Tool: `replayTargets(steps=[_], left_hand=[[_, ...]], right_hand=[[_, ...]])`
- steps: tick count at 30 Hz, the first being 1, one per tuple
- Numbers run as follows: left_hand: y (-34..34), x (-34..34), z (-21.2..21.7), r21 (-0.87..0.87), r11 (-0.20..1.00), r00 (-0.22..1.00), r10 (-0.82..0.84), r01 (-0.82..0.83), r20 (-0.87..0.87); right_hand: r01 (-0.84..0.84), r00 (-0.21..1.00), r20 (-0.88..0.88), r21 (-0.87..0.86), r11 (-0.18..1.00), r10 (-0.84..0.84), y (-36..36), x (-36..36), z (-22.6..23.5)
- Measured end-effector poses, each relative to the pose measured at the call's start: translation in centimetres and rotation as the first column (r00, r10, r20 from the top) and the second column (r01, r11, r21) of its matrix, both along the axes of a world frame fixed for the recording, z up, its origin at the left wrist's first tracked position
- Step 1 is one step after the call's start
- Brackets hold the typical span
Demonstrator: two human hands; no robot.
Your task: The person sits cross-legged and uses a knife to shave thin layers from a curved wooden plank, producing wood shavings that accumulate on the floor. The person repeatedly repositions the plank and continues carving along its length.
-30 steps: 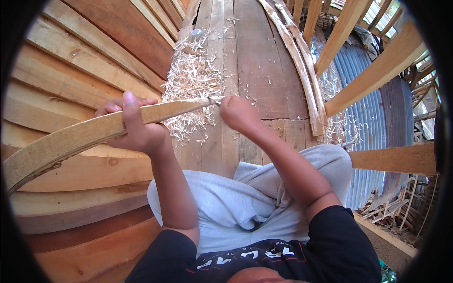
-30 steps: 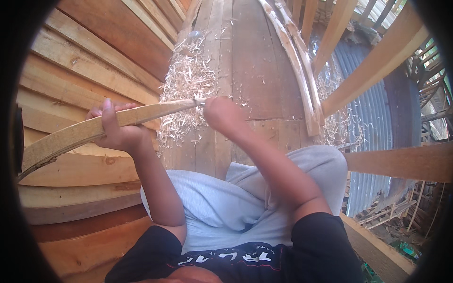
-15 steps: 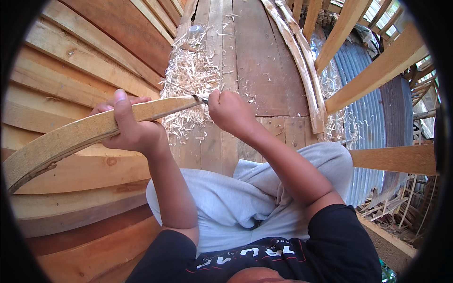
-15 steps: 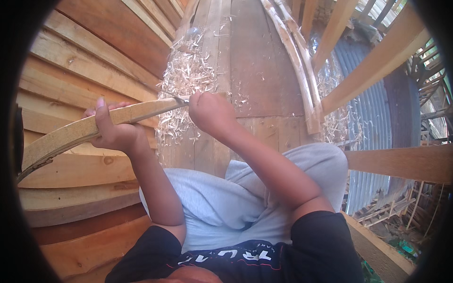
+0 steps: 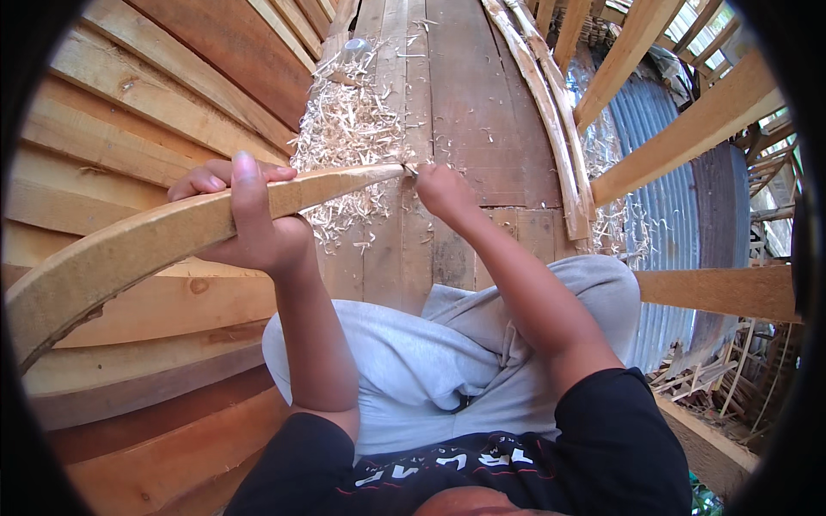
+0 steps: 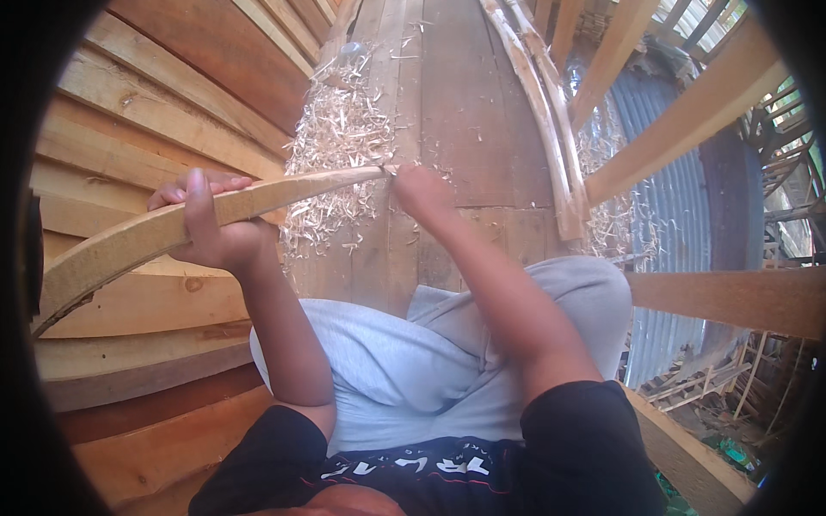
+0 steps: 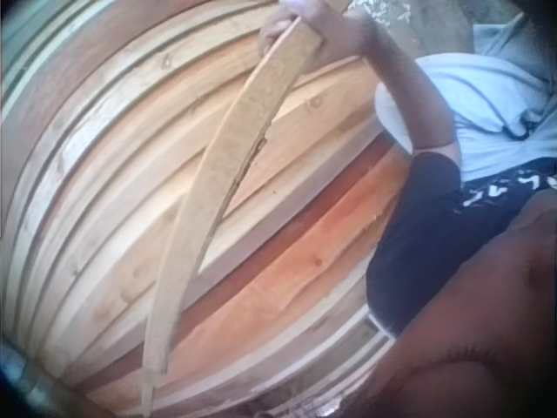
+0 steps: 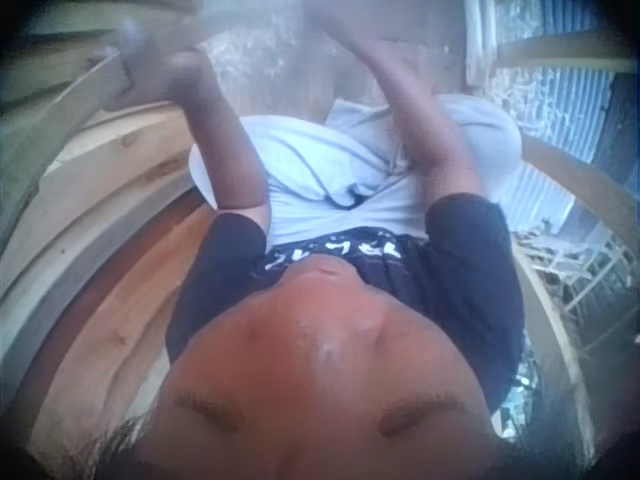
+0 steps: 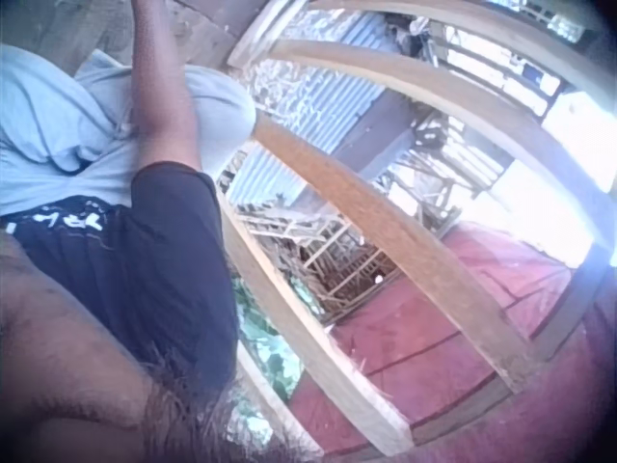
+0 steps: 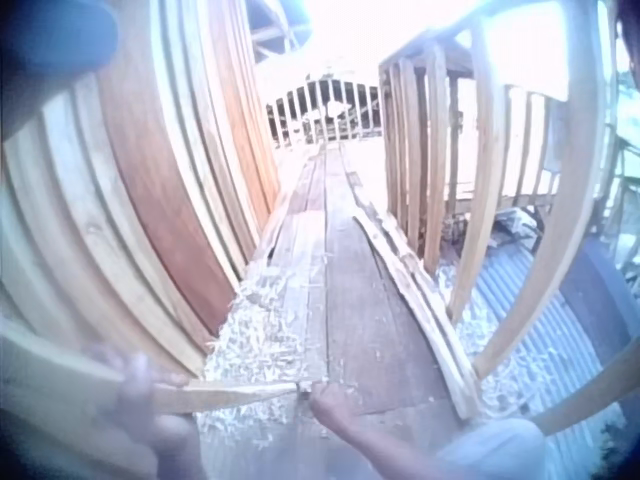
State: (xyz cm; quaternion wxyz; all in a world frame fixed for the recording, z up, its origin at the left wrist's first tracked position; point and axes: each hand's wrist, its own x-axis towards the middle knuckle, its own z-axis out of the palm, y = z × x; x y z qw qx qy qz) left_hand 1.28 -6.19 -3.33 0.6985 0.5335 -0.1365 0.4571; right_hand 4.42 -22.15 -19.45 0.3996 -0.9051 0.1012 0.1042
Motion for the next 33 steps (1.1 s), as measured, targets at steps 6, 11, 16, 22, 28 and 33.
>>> replayTargets(steps=[6,11,16,22,28,33], left_hand=[[1.5,0.7,0.0,0.029,0.999,1.0,0.027,-0.027,0.016],[1.0,0.6,0.3,0.004,1.0,1.0,0.002,-0.002,-0.007],[1.6,0.7,0.1,0.027,0.993,0.993,-0.119,0.119,0.017],[0.8,0.8,0.4,0.004,0.994,0.994,0.111,-0.111,-0.013],[1.2,1.3,0.2,-0.029,0.977,0.977,0.208,-0.209,-0.058],[1.1,1.2,0.5,-0.053,0.956,0.955,0.285,-0.289,-0.079]], right_hand=[[-0.12,0.992,-0.029,0.014,0.993,0.12,1.5,-1.5,7.8],[-0.069,0.996,-0.047,0.029,0.997,0.07,1.3,-0.5,3.0],[-0.095,0.994,-0.072,-0.147,0.985,0.085,-1.5,1.0,-2.6],[-0.026,0.999,0.044,0.158,0.987,0.019,3.5,-1.8,7.0],[0.107,0.993,0.036,0.146,0.983,-0.114,1.9,0.7,-2.3],[-0.104,0.994,0.056,0.126,0.986,0.098,3.3,-1.2,6.4]])
